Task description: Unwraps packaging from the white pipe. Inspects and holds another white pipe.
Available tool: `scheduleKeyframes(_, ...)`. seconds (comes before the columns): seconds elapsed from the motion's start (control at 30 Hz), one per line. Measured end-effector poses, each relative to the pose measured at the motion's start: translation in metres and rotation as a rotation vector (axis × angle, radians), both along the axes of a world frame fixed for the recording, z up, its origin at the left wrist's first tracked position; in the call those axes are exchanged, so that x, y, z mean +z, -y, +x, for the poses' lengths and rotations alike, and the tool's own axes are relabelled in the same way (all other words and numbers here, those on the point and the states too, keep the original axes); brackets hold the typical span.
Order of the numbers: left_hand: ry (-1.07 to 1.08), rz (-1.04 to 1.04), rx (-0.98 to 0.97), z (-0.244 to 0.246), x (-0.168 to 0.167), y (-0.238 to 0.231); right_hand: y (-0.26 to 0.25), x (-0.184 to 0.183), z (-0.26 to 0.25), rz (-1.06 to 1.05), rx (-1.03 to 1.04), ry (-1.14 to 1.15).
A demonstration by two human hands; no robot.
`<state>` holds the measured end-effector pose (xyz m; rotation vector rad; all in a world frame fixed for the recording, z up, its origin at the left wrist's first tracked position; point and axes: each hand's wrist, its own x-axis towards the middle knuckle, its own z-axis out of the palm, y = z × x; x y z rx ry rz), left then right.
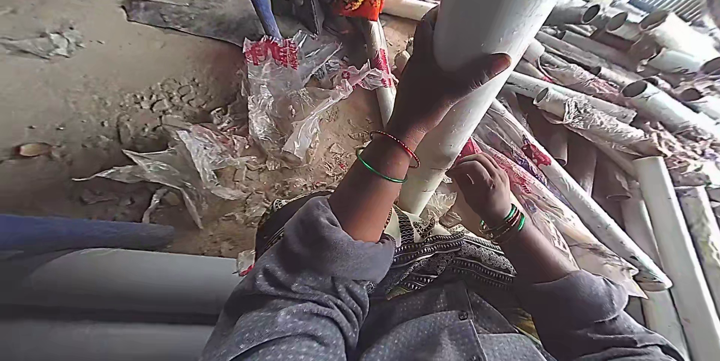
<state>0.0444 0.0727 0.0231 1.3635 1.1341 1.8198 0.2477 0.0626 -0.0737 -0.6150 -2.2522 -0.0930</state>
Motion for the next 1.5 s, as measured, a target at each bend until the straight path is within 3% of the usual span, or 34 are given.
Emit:
scheduleKeyframes(0.17,0.022,0.036,0.022,0.002,-0.002,0.001,-0.014,0.056,-0.013,0.061,0.034,-0.203)
scheduleKeyframes(0.47,0.042,0.097,0.032,-0.004,-0.009,-0.002,-0.011,0.009,0.002,-0.135,-0.055,-0.169)
scheduleKeyframes(0.73,0.013,0.089,0.051,-0.004,-0.01,-0.001,-0.021,0.049,-0.022,-0.044,0.052,-0.261)
scheduleKeyframes(0.97,0.025,0.086,0.003,-0.005,-0.013,0.002,-0.014,0.001,-0.007,-0.055,0.049,-0.09)
scheduleKeyframes(1.2,0.01,0.117,0.026,-0.004,-0.013,-0.002,-0.018,0.054,-0.027,0.033,0.058,-0.271)
scheduleKeyframes(1.3,0.011,0.101,0.031,-0.003,-0.012,0.0,-0.021,0.04,-0.026,0.074,0.043,-0.246)
scheduleKeyframes(1.5,-0.02,0.037,0.02,-0.003,-0.013,0.013,-0.008,-0.006,-0.009,-0.06,0.043,-0.068)
